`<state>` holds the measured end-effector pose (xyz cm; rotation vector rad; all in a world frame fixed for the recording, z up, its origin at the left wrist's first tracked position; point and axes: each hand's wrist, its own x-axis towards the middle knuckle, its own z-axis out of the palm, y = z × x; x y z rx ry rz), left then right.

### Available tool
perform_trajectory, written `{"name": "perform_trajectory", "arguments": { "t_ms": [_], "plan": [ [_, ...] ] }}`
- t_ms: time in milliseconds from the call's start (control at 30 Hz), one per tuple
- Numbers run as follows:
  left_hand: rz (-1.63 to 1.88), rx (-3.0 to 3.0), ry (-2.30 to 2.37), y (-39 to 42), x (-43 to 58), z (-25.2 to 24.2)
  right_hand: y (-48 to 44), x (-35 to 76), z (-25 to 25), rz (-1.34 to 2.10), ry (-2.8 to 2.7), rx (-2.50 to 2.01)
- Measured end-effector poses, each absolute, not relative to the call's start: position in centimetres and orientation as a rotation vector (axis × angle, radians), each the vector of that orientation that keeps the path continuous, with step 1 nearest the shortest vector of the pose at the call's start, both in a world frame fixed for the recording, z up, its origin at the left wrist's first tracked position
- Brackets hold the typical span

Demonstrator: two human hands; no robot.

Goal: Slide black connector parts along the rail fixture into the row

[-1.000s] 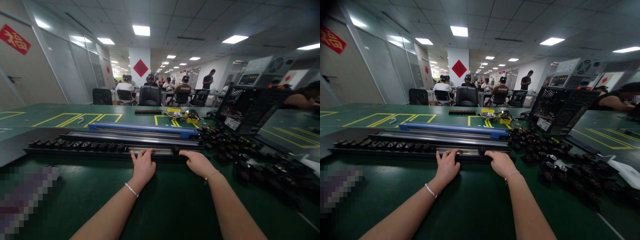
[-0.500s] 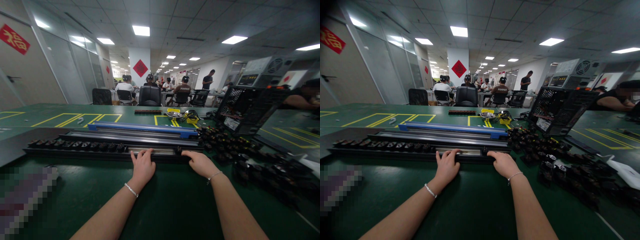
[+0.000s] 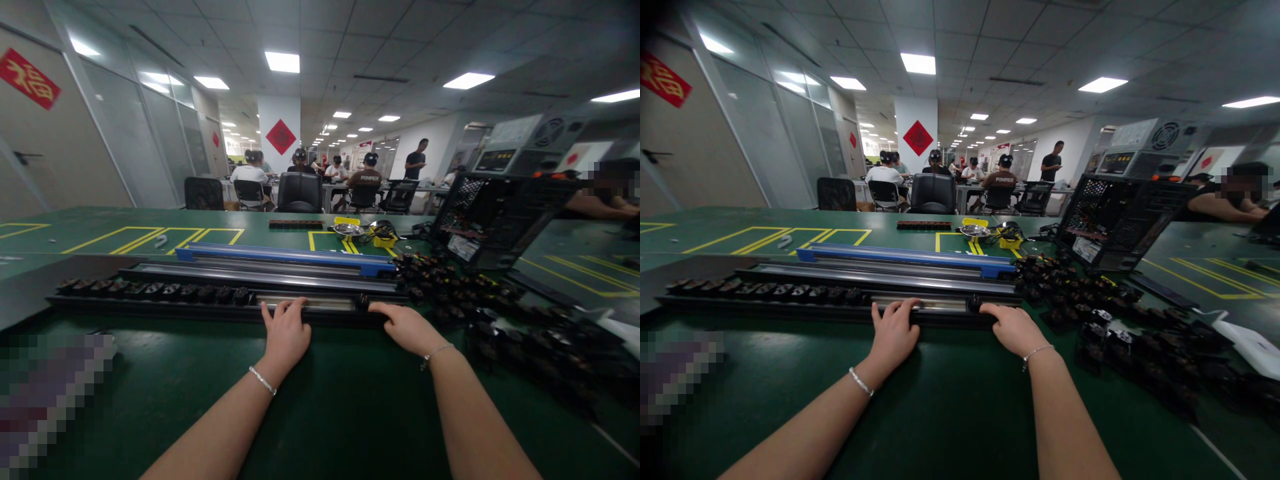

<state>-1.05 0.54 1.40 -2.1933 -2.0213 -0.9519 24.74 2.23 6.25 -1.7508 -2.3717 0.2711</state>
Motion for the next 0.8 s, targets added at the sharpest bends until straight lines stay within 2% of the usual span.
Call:
{"name": "perform_trajectory", "arguments": {
  "t_ms": [800],
  "plan": [
    [-0.898, -2.198, -2.043, 0.4, -1.0, 1.7, 2.7, 29.1, 4.9, 0.334, -2.226, -1.815]
  ]
}}
